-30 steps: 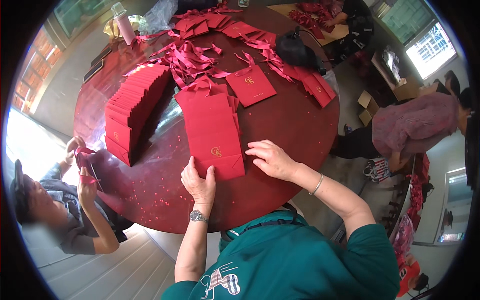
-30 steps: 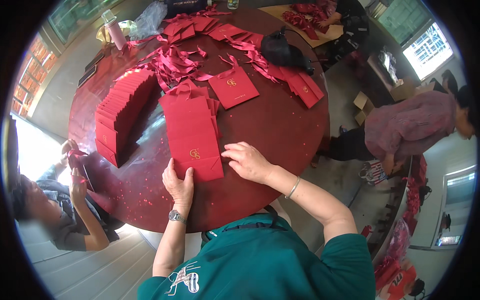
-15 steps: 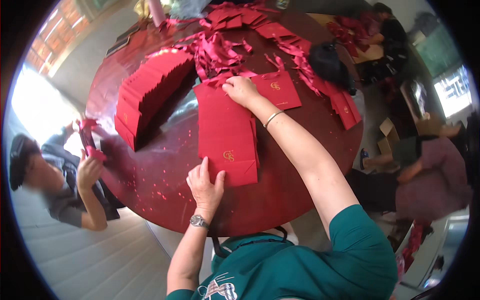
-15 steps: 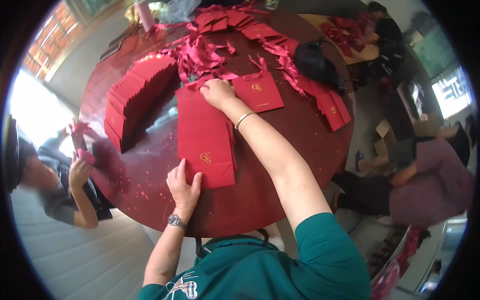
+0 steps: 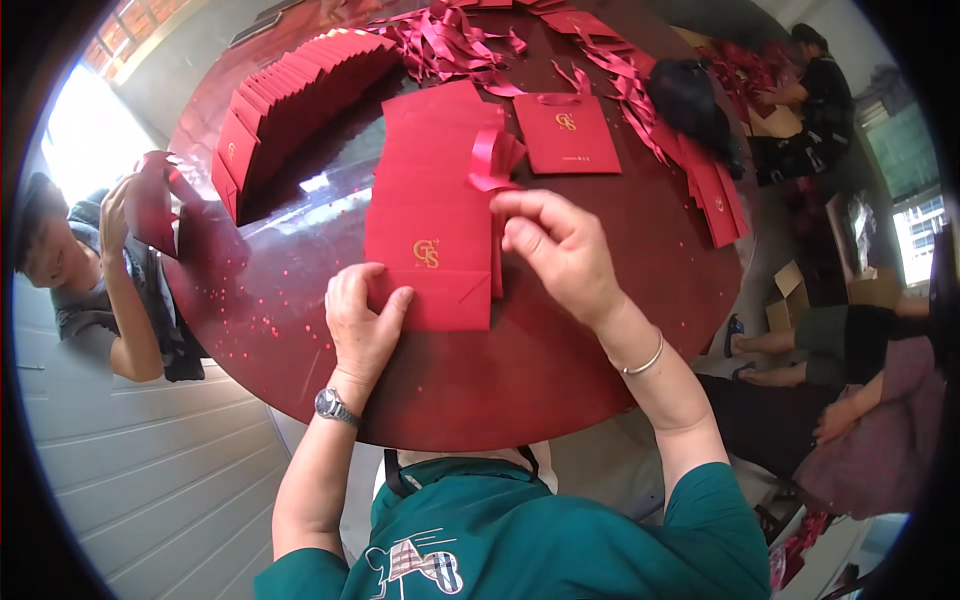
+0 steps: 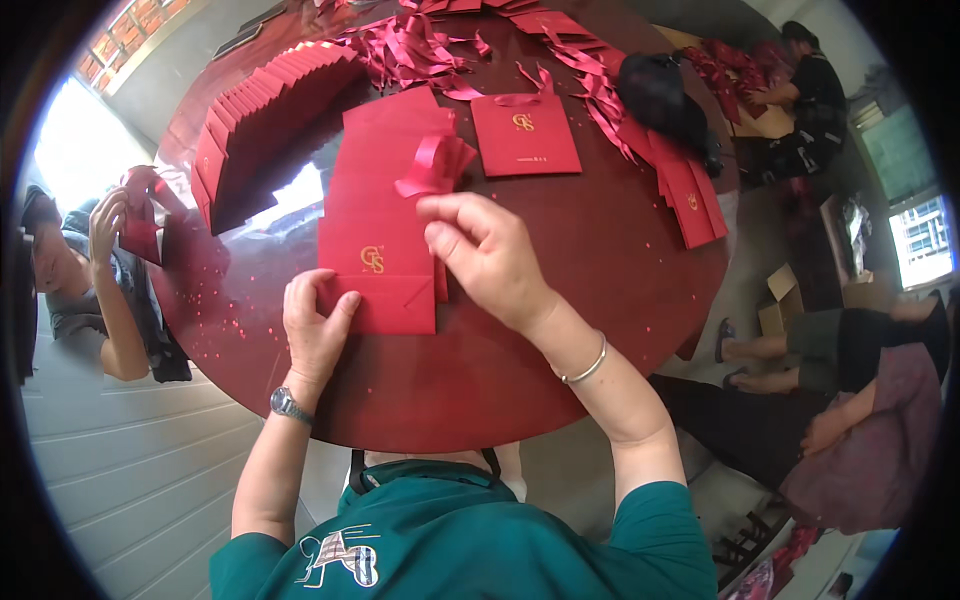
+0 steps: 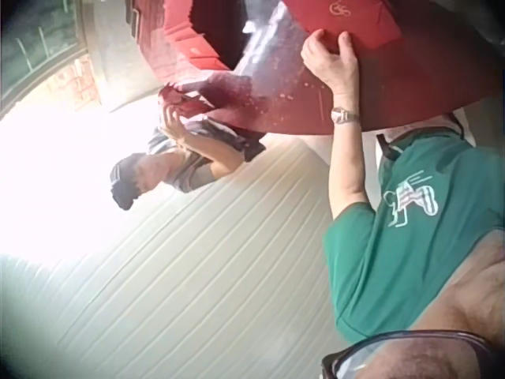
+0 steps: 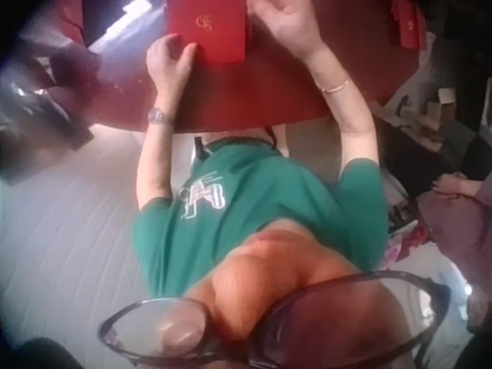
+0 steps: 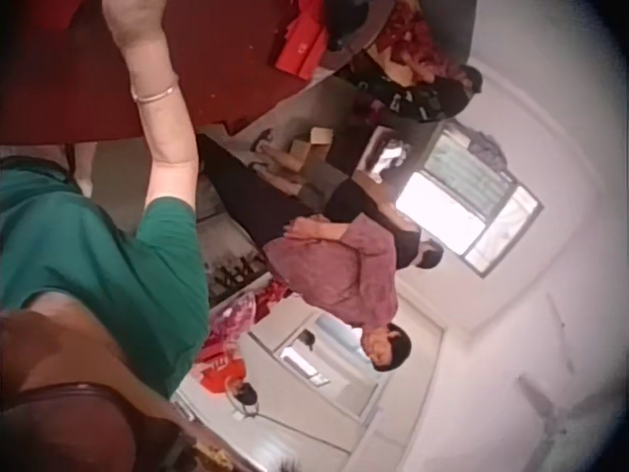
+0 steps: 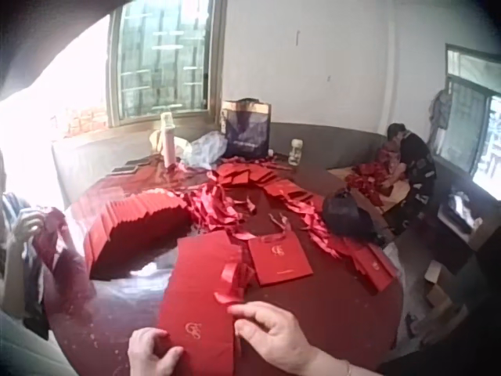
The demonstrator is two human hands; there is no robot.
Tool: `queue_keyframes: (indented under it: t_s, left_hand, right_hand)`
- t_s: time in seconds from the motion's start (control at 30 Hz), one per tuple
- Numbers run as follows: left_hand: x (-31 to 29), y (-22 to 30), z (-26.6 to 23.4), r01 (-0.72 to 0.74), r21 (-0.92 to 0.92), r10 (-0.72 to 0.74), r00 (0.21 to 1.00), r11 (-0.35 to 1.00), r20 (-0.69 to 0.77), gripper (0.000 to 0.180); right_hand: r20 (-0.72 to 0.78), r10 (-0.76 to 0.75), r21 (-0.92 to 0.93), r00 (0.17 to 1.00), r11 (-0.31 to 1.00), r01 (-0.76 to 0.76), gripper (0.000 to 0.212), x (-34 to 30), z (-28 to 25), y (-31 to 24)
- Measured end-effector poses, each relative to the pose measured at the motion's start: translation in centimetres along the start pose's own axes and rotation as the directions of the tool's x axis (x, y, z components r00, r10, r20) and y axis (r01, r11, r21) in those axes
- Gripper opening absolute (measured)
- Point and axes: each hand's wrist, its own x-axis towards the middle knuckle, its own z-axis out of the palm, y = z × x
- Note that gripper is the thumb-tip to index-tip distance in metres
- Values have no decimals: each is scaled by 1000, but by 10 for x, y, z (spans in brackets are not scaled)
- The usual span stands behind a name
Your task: The person threads ribbons through red paper gift bags to assemble them by hand, stacks the bags on the table, and fastens a waist buckle.
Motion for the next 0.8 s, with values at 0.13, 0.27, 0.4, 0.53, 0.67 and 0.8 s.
queue_keyframes:
  t_s: [0.13, 0.27, 0.4, 0.53, 0.67, 0.8]
  left_hand:
    - [-1, 3, -3, -39, 10, 39, 998, 999, -40, 36]
    - [-5, 4, -3, -27, 25, 28, 999, 999, -38, 34]
    - [-9, -3, -7, -82, 5, 82, 992, 997, -91, 34]
    - [-22, 7, -24, 84, -28, -83, 996, 996, 24, 33]
    - [-43, 7, -39, 46, 82, -55, 993, 996, 109, 33]
    - [-37, 16, -33, -54, 148, 56, 998, 988, -3, 37]
  right_hand:
    - [140, -169, -217, 976, 956, 196, 18, -61, 1, -9]
    - [289, -128, -470, 949, 844, 257, 27, -113, -1, 1]
    - [286, -243, -710, 927, 596, 375, 20, -146, -5, 3]
    - [186, -160, -587, 969, 773, 241, 19, -154, -23, -3]
    - [-101, 33, -417, 994, 906, -72, 22, -95, -5, 11]
    - [-340, 55, -687, 939, 667, -288, 28, -11, 2, 62]
